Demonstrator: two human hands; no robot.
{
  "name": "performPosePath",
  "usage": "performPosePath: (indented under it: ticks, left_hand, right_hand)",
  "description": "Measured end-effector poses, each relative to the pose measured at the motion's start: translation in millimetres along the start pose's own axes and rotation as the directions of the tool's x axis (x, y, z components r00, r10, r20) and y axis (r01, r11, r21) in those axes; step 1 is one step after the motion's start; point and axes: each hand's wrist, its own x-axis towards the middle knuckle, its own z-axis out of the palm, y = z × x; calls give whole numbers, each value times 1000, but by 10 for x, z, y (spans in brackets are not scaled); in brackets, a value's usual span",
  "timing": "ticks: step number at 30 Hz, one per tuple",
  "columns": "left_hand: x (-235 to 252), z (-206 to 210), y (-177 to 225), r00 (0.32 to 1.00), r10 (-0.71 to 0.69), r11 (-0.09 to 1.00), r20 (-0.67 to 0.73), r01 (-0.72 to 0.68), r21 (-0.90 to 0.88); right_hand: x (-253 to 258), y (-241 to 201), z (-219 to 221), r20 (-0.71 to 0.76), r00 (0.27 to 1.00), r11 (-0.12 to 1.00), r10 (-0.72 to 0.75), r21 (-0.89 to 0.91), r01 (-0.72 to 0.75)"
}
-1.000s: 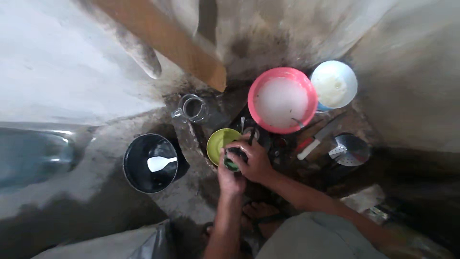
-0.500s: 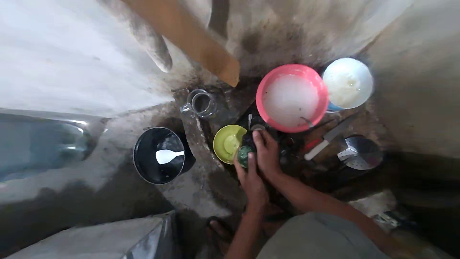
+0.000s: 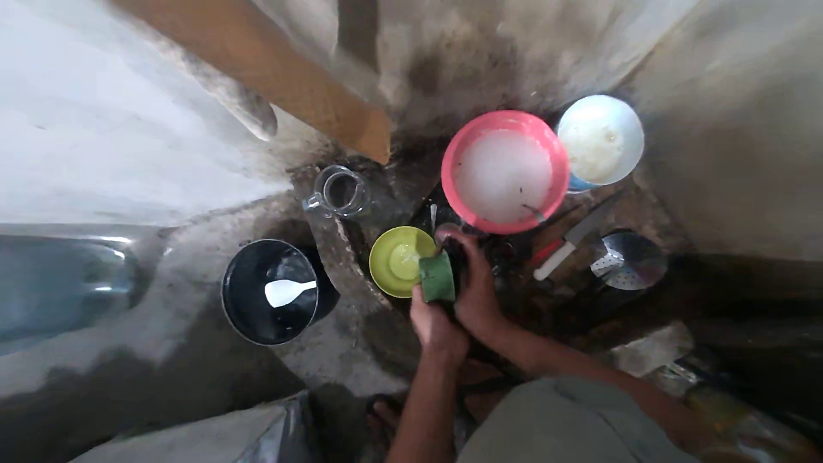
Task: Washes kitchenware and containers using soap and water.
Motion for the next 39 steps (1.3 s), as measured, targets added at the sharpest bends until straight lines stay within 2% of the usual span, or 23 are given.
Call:
performPosePath:
  ticks: [2,3,4,5,7,8,9,10,12,14,15,17,19,21,24,26,28,30,32,34,36,37,39]
  left_hand:
    - [49,75,24,984,128,981,-125,-107,163]
    - [87,80,10,969,227,952,-98,-200,231]
    - [141,40,-44,936,350,896,26,-343,281]
    - [204,6,-127,853,489,794,183,-522,312]
    - [230,0,-292,606,645,555,466,-791,260]
    - [178,36,-362,542,628,517,558,-827,222]
    - [103,73,-422,517,565,507,643,-832,224]
    - [35,98,-466,495,460,489,737,-834,255]
    - [-56,119,-476,452,170,405,876,-842,356]
    - [-70,85,-351,397,-69,282,915,-872,400]
    - [-15,40,-251,374,-106,207,921,-898,389]
    - [212,-100,-4,388,-42,30,921,-920,390]
    - [496,-245,400,459,148,-96,876,-875,475]
    - [745,-344,898,542,370,-166,754,-761,628]
    - [1029,-360,1486,567,587,-209,578,-584,785]
    - [1182,-330,1721,602,554,-231,575,-552,801]
    - [1320,-283,1874,681,423,-275,597,-531,801]
    - [1459,-300,1918,708,338,-298,620,-544,784]
    - [1464,-260,1908,715,293,-305,634,-559,771]
    - [1401,-227,1833,751,249,-308,612,-537,785]
    - [1370,-213,1705,777,229,-249,586,-535,807]
    - [1387,-217,1638,778,241,-179,581,-553,814]
    - [1477,-205,1520,748,311,-16,587,-613,790]
  right_hand:
    - [-192,-19,-41,25,1000,999,-9,39,8]
    - [-263,-24,-97,46,999,996,-10,93,6]
    - [-300,-31,-164,43,999,986,-18,166,10]
    - [-307,-47,-239,22,999,976,-32,215,26]
    - [-289,-109,-402,-33,999,966,-6,258,14]
    - [-270,-158,-477,-57,997,963,53,268,-35]
    - [-242,-202,-549,-97,985,951,145,287,-112]
    - [-206,-227,-632,-159,959,936,235,304,-178]
    - [-111,-191,-869,-323,895,931,308,294,-214]
    - [-16,-17,-1174,-476,810,926,343,316,-207]
    - [42,82,-1350,-518,771,915,371,347,-207]
    - [179,322,-1740,-621,684,913,382,367,-177]
    - [297,596,-2106,-699,581,907,418,362,-216]
    - [374,852,-2392,-735,517,899,439,359,-252]
    - [423,1045,-2609,-777,493,916,392,275,-293]
    - [428,1089,-2621,-786,503,923,360,222,-313]
    - [438,1095,-2561,-777,529,932,340,205,-298]
    - [403,1028,-2483,-746,566,932,350,217,-291]
    - [393,787,-2358,-668,635,921,388,263,-286]
    - [378,449,-2172,-512,754,899,410,368,-239]
    - [356,128,-1961,-291,891,863,348,471,-183]
    - [362,2,-1827,-193,938,856,290,490,-164]
    - [448,-202,-1517,-31,983,901,179,408,-151]
